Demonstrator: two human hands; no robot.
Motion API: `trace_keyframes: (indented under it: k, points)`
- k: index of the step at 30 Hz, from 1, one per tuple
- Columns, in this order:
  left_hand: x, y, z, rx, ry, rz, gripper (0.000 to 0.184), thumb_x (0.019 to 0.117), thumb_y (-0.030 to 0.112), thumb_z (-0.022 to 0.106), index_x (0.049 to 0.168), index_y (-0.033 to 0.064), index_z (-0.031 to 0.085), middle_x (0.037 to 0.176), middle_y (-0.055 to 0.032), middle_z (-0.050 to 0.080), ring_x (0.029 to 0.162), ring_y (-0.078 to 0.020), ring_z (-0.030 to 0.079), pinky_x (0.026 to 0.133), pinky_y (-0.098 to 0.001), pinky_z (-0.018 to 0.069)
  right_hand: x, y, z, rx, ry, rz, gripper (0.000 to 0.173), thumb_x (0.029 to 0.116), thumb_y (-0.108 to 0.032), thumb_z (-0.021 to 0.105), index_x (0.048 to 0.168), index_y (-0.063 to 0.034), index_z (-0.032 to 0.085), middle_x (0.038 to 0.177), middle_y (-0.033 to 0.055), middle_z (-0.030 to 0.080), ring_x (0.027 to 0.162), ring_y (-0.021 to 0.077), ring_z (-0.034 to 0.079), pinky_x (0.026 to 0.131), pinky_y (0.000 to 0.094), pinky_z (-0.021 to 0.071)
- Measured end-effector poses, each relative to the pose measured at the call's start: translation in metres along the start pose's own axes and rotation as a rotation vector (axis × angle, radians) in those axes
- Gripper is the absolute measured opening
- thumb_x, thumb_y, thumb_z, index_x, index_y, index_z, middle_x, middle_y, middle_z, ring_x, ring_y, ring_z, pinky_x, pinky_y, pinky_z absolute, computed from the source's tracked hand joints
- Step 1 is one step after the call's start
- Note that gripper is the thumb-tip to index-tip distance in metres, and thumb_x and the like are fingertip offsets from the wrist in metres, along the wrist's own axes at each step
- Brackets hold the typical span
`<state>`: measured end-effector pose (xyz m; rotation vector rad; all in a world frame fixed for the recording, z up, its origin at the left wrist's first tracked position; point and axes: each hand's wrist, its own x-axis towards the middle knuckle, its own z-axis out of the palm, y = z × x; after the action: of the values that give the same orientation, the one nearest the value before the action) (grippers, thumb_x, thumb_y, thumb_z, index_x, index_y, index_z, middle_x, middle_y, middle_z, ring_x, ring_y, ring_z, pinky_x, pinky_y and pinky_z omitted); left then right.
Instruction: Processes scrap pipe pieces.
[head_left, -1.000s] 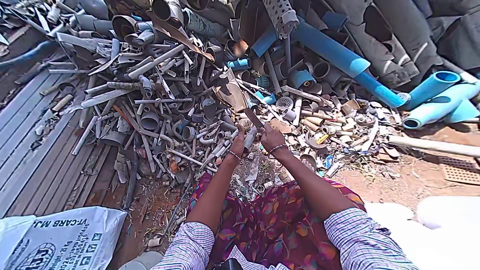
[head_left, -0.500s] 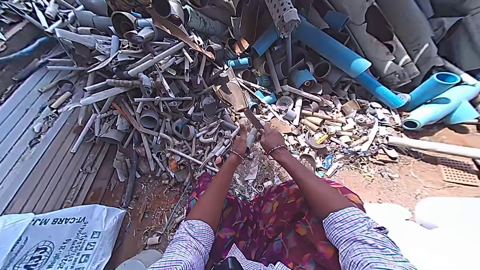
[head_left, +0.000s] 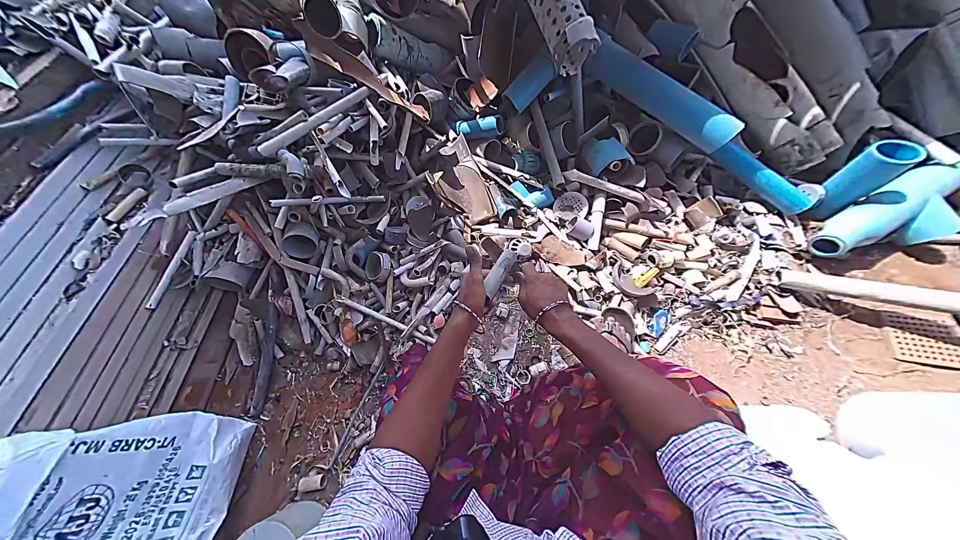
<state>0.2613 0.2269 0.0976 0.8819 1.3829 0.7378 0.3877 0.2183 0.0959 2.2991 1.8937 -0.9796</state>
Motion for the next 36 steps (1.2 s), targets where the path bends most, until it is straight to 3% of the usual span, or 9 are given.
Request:
trace_keyframes:
  k: [4, 7, 12, 18, 20, 26, 29, 33, 36]
  points:
    - [0.001, 0.005, -0.005, -0.025, 0.000, -0.040, 0.085, 0.1036, 0.066, 0.005, 0.090, 0.0051, 0.063, 0.051, 0.0013, 0.046, 0.037, -0.0050, 0.035, 0.037, -0.0192, 0.0274, 0.014, 0.016, -0.005, 0.226, 0.133, 0.046, 0.040, 0.1135, -0.025, 0.033, 0.129, 0.0041, 0.056, 0.113, 0.0327, 0.066, 0.111, 0.0491, 0.065, 0.091, 0.0632, 0.0490]
    - [0.006, 0.003, -0.004, -0.012, -0.008, -0.062, 0.084, 0.1036, 0.066, 0.006, 0.091, 0.0047, 0.062, 0.053, 0.0008, 0.047, 0.037, -0.0051, 0.034, 0.037, -0.0194, 0.0274, 0.010, 0.012, -0.008, 0.218, 0.218, -0.021, 0.041, 0.1129, -0.029, 0.038, 0.130, 0.0022, 0.057, 0.105, 0.0313, 0.068, 0.104, 0.0498, 0.067, 0.086, 0.0639, 0.0502]
    - [0.009, -0.002, -0.007, 0.179, 0.053, -0.002, 0.079, 0.1074, 0.060, 0.011, 0.094, 0.0007, 0.061, 0.062, -0.0033, 0.047, 0.048, -0.0112, 0.041, 0.048, -0.0267, 0.0385, -0.003, -0.001, -0.005, 0.072, 0.162, -0.094, 0.039, 0.1112, -0.026, 0.044, 0.137, 0.0036, 0.048, 0.103, 0.0303, 0.069, 0.103, 0.0494, 0.068, 0.087, 0.0619, 0.0515]
    - [0.010, -0.002, -0.009, 0.222, 0.067, -0.001, 0.081, 0.1072, 0.060, 0.011, 0.098, 0.0005, 0.064, 0.064, -0.0041, 0.048, 0.049, -0.0117, 0.041, 0.050, -0.0269, 0.0389, -0.003, 0.006, -0.006, 0.075, 0.183, -0.086, 0.037, 0.1109, -0.024, 0.044, 0.137, 0.0024, 0.049, 0.101, 0.0311, 0.069, 0.102, 0.0509, 0.068, 0.084, 0.0632, 0.0515]
    - [0.011, -0.002, -0.005, 0.234, 0.075, 0.003, 0.079, 0.1077, 0.060, 0.012, 0.093, 0.0011, 0.062, 0.061, -0.0031, 0.047, 0.047, -0.0113, 0.041, 0.048, -0.0267, 0.0394, 0.002, 0.011, -0.005, 0.097, 0.230, -0.105, 0.038, 0.1106, -0.024, 0.046, 0.137, 0.0032, 0.051, 0.099, 0.0318, 0.069, 0.099, 0.0523, 0.068, 0.082, 0.0645, 0.0516]
    - [0.013, -0.001, 0.002, 0.313, 0.116, -0.016, 0.076, 0.1080, 0.060, 0.016, 0.082, 0.0008, 0.056, 0.063, -0.0047, 0.045, 0.053, -0.0156, 0.044, 0.056, -0.0327, 0.0430, -0.012, -0.004, 0.005, 0.061, 0.098, -0.188, 0.034, 0.1101, -0.020, 0.046, 0.133, 0.0052, 0.051, 0.101, 0.0306, 0.068, 0.102, 0.0494, 0.068, 0.087, 0.0611, 0.0514]
    - [0.017, -0.002, -0.004, 0.358, 0.119, -0.011, 0.079, 0.1078, 0.060, 0.013, 0.086, -0.0017, 0.058, 0.067, -0.0077, 0.047, 0.059, -0.0192, 0.047, 0.062, -0.0376, 0.0450, -0.013, -0.008, 0.004, 0.011, 0.059, -0.218, 0.034, 0.1106, -0.021, 0.045, 0.133, 0.0038, 0.051, 0.101, 0.0290, 0.069, 0.102, 0.0475, 0.068, 0.087, 0.0598, 0.0513]
    - [0.013, -0.004, 0.002, 0.350, 0.104, -0.004, 0.078, 0.1089, 0.058, 0.015, 0.095, -0.0024, 0.063, 0.067, -0.0056, 0.051, 0.054, -0.0143, 0.046, 0.057, -0.0316, 0.0442, -0.004, 0.000, 0.000, -0.009, 0.079, -0.167, 0.036, 0.1092, -0.018, 0.045, 0.139, 0.0024, 0.047, 0.103, 0.0298, 0.069, 0.103, 0.0490, 0.068, 0.086, 0.0609, 0.0515]
    - [0.015, -0.001, 0.001, 0.395, 0.134, -0.005, 0.080, 0.1086, 0.058, 0.013, 0.093, -0.0047, 0.059, 0.074, -0.0116, 0.051, 0.065, -0.0228, 0.050, 0.068, -0.0413, 0.0468, -0.017, -0.008, 0.007, 0.004, 0.088, -0.245, 0.033, 0.1103, -0.019, 0.045, 0.134, 0.0035, 0.051, 0.102, 0.0296, 0.069, 0.101, 0.0490, 0.069, 0.085, 0.0610, 0.0518]
